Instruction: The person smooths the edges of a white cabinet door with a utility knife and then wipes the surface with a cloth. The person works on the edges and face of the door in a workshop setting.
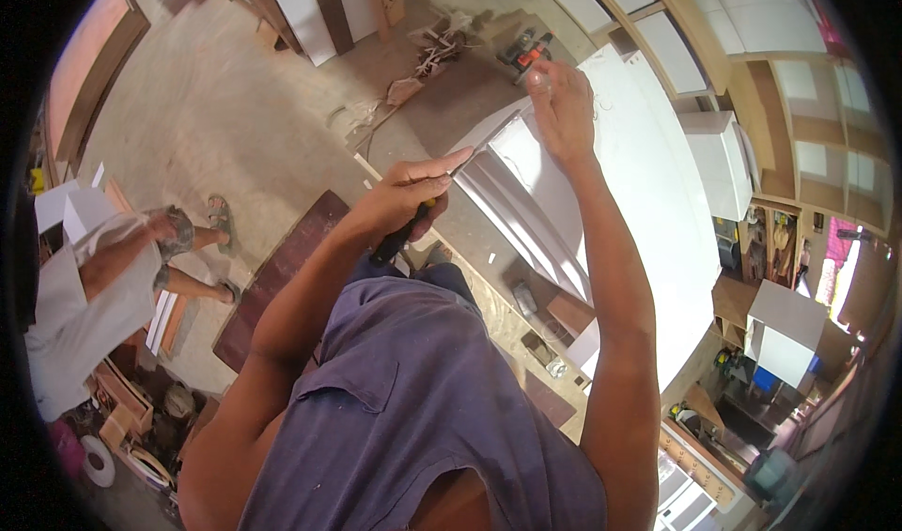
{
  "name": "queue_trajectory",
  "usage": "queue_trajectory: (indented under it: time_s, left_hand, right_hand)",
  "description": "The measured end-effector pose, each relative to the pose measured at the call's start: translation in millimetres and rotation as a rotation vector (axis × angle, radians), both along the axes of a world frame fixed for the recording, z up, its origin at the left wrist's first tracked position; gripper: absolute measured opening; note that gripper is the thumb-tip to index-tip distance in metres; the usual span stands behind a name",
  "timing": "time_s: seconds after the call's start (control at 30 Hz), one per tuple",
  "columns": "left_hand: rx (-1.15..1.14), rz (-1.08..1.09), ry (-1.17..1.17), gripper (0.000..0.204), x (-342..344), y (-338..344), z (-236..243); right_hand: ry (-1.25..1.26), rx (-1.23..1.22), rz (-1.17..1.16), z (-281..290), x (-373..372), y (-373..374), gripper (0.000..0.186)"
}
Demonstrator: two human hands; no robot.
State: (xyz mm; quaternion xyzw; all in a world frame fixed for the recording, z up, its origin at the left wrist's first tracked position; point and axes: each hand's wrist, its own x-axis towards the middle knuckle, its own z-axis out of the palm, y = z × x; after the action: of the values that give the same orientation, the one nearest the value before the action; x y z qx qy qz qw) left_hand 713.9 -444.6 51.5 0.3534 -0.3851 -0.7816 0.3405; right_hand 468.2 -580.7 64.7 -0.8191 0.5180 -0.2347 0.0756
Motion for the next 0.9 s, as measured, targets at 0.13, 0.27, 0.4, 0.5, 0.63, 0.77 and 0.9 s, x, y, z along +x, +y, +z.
queue_trajectory:
  time_s: [0.13,0.27,0.4,0.5,0.63,0.77,0.9]
  left_hand:
    - [0.089,-0.015,0.1,0.051,-9,-12,-10]
    - [0.251,-0.082,0.237,0.051,-1,-15,-8]
    - [0.332,-0.043,0.348,0.052,-15,-22,-16]
    - [0.3,-0.047,0.33,0.052,-14,-20,-12]
    - [0.237,-0.023,0.251,0.051,-17,-23,-5]
    - [-0.217,-0.026,-0.191,0.049,-11,-17,-3]
    - [-0.743,0.112,-0.728,0.056,-17,8,-3]
  right_hand:
    - [-0.004,0.022,0.002,5,3,-1,0.054]
    - [-0.069,0.042,-0.026,3,-1,1,0.056]
    - [-0.123,0.094,-0.075,7,5,5,0.06]
    - [-0.148,0.111,-0.087,6,4,6,0.061]
    - [-0.091,0.047,-0.086,11,5,5,0.064]
    - [-0.171,0.084,-0.108,7,2,7,0.063]
    - [-0.218,0.073,-0.102,5,2,4,0.06]
